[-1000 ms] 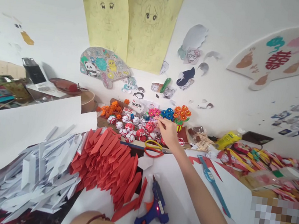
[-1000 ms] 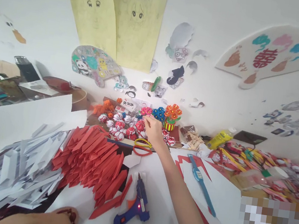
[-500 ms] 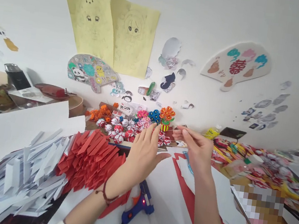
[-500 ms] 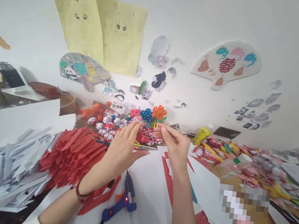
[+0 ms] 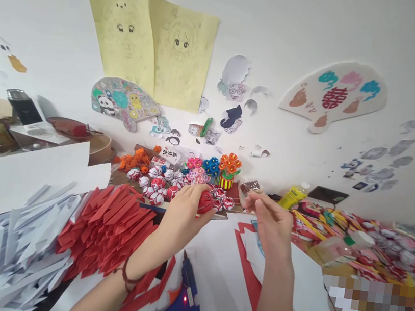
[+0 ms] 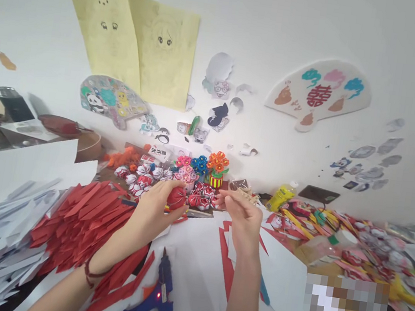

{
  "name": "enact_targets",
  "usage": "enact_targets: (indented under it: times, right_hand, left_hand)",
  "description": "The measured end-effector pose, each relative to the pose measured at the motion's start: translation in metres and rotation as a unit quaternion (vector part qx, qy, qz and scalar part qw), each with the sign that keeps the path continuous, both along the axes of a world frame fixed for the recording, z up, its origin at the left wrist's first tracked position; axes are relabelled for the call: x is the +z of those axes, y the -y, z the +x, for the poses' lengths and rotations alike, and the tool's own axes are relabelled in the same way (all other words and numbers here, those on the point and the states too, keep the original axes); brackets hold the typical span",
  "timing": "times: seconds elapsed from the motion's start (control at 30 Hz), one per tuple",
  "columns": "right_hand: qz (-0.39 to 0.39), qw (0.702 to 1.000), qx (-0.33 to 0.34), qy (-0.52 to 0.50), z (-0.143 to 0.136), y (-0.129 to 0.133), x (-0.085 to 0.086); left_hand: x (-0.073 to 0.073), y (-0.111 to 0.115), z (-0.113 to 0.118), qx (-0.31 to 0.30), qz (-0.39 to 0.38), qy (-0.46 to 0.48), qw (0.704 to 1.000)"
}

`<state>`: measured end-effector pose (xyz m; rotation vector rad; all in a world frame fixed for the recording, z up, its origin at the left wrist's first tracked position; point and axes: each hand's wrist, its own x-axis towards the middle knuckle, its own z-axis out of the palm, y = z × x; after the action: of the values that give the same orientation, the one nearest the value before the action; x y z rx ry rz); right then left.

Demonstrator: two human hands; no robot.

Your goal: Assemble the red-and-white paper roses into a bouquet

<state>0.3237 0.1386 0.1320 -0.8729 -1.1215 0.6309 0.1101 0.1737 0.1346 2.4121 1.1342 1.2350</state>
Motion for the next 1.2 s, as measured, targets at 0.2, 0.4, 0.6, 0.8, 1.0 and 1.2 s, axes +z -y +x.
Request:
enact_targets:
  times: [0.2, 0.4, 0.6, 0.8, 1.0, 1.2]
  right_hand:
    - [-0.002, 0.997, 0.073, 0.011, 0.007, -0.006, -0.008]
    - [0.01, 0.997, 0.073, -0.012, 0.005, -0.008, -0.008]
    - [0.0, 0.999, 0.053, 0.007, 0.006, -0.011, -0.01]
    - [0.006, 0.997, 0.077, -0.003, 0.004, -0.014, -0.013]
    - [0.005, 0.994, 0.105, -0.026, 0.005, -0.019, -0.02]
    - [0.005, 0.992, 0.12, -0.025, 0.007, -0.024, -0.025]
  left_hand:
    - [0.0, 0.002, 0.006, -0.024, 0.013, 0.003, 1.0]
    - [0.002, 0.005, 0.006, -0.029, 0.029, -0.007, 0.999]
    - [0.004, 0.005, 0.003, -0.02, 0.061, -0.033, 0.997]
    - [0.002, 0.0, 0.001, -0.007, 0.092, -0.069, 0.993]
    - [0.001, -0.006, -0.001, -0.003, 0.104, -0.103, 0.989]
    - [0.003, -0.006, -0.002, 0.02, 0.122, -0.131, 0.984]
